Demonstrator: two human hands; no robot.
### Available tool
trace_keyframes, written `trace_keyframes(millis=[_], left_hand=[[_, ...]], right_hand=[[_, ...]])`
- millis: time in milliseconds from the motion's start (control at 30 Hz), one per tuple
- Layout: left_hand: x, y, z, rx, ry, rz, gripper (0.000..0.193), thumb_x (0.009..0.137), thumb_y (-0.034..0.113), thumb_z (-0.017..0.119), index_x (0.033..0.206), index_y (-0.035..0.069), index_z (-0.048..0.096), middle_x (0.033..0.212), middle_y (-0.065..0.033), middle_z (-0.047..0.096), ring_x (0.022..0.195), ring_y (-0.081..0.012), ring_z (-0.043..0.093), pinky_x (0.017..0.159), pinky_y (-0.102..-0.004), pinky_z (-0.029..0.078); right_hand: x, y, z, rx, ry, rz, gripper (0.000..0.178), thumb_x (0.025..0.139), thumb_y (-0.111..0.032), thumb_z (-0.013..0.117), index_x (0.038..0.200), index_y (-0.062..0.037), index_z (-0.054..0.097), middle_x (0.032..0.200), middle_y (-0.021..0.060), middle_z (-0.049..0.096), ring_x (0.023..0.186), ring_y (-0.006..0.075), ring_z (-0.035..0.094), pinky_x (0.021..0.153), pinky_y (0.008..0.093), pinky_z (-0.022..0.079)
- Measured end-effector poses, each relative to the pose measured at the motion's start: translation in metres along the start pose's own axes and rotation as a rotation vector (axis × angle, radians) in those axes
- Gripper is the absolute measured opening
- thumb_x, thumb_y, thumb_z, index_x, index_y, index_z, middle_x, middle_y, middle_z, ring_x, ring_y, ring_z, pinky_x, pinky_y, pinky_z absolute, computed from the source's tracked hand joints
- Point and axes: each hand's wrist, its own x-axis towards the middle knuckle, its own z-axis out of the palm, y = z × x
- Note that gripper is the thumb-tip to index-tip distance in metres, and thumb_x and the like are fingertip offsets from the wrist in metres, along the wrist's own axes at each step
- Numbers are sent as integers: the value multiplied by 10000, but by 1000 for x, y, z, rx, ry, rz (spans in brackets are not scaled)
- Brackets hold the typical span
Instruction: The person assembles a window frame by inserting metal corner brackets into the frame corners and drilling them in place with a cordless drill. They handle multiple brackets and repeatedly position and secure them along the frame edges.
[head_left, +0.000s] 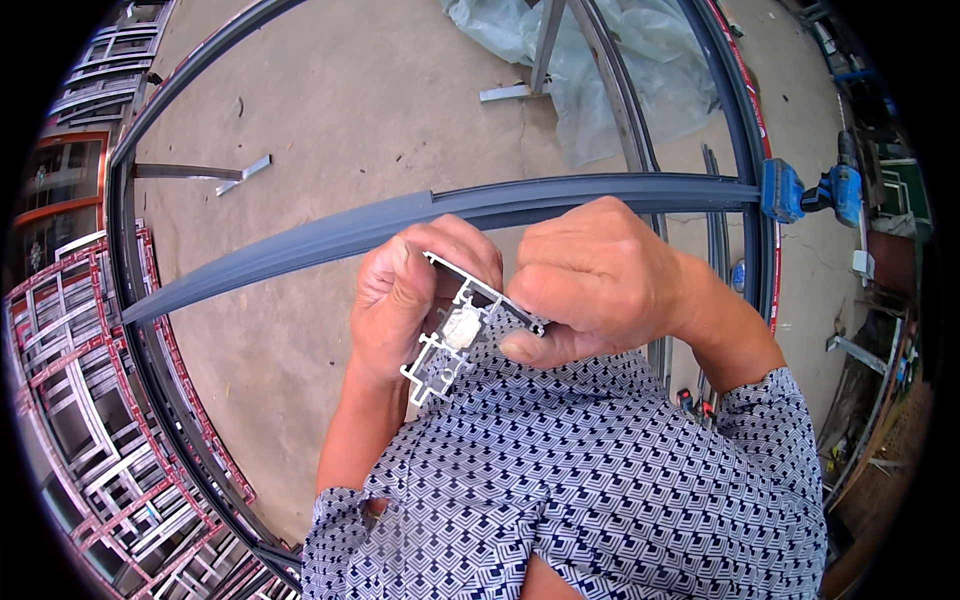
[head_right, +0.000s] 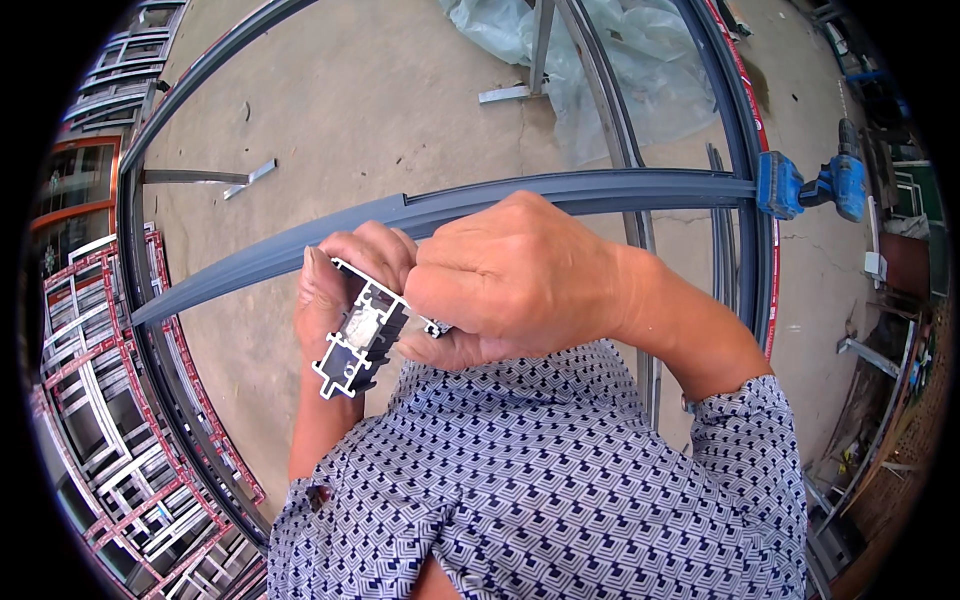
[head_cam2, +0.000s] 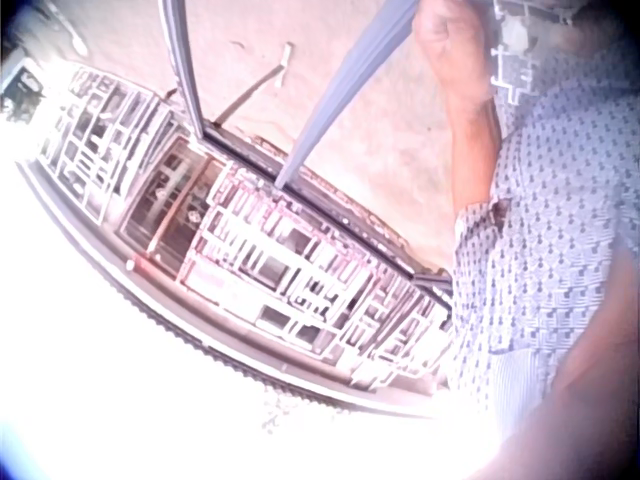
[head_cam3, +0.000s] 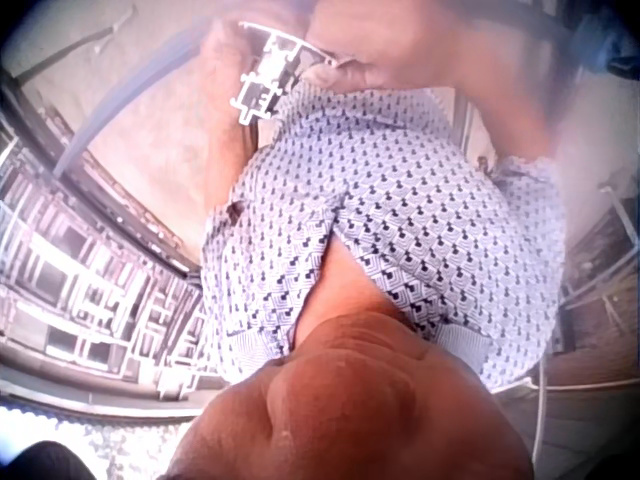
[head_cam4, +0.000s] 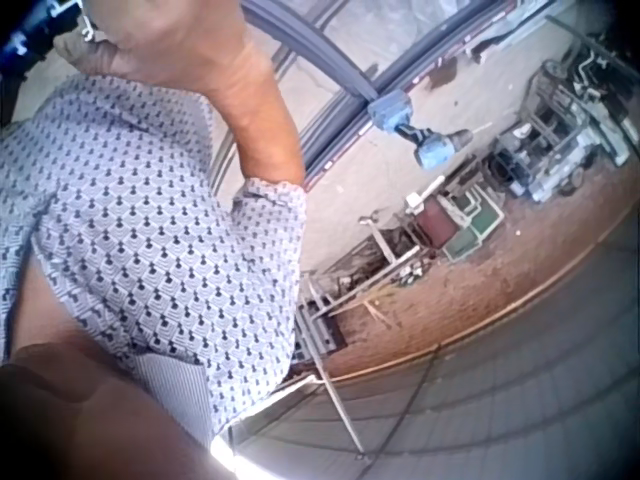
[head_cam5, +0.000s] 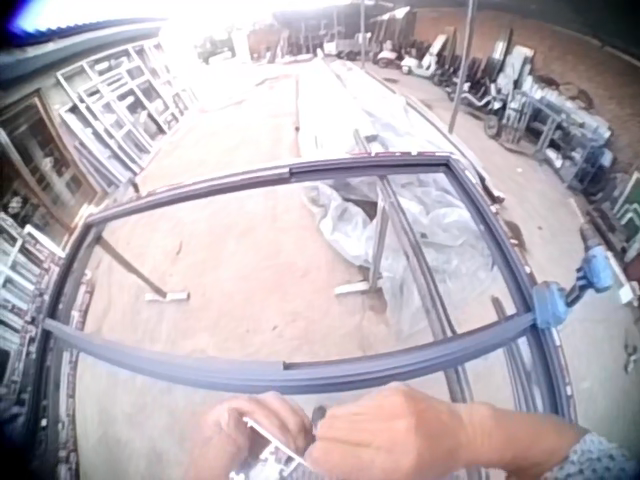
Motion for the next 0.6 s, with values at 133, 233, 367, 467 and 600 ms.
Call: trace_keyframes(millis=[133,233,367,467,600], left_hand=[[-2,-1,6,-111,31,-58,567,1079,485,515,958,-45,674,940,-190,662,881,-243,644,799,-361,534],[-3,-1,5,-123,31,-77,587,1067,507,526,940,-45,679,926,-189,663,890,-250,650,804,-362,535],[-2,-2,3,-115,24,-79,601,1066,517,521,923,-44,684,914,-180,659,878,-245,646,795,-360,533],[-5,0,2,-159,59,-95,611,1066,522,518,916,-45,685,900,-167,651,862,-239,640,783,-358,532],[-5,1,1,-157,52,-105,616,1068,523,516,907,-46,689,895,-160,644,852,-233,635,759,-347,529]], right_hand=[[1,-2,1,-38,-12,-21,377,832,-239,812,727,-105,475,641,20,491,543,205,561,450,347,449],[2,-3,1,-39,-42,-19,386,840,-252,807,723,-104,469,625,14,493,529,201,557,441,347,444],[1,-3,1,-33,-90,-1,391,853,-271,798,723,-104,470,605,22,501,518,212,558,437,355,442],[3,-3,3,-12,-116,17,388,854,-275,797,725,-102,474,599,28,512,513,221,559,435,361,440],[4,-4,3,6,-145,25,383,844,-269,802,730,-99,478,599,32,521,507,230,560,435,365,438]])
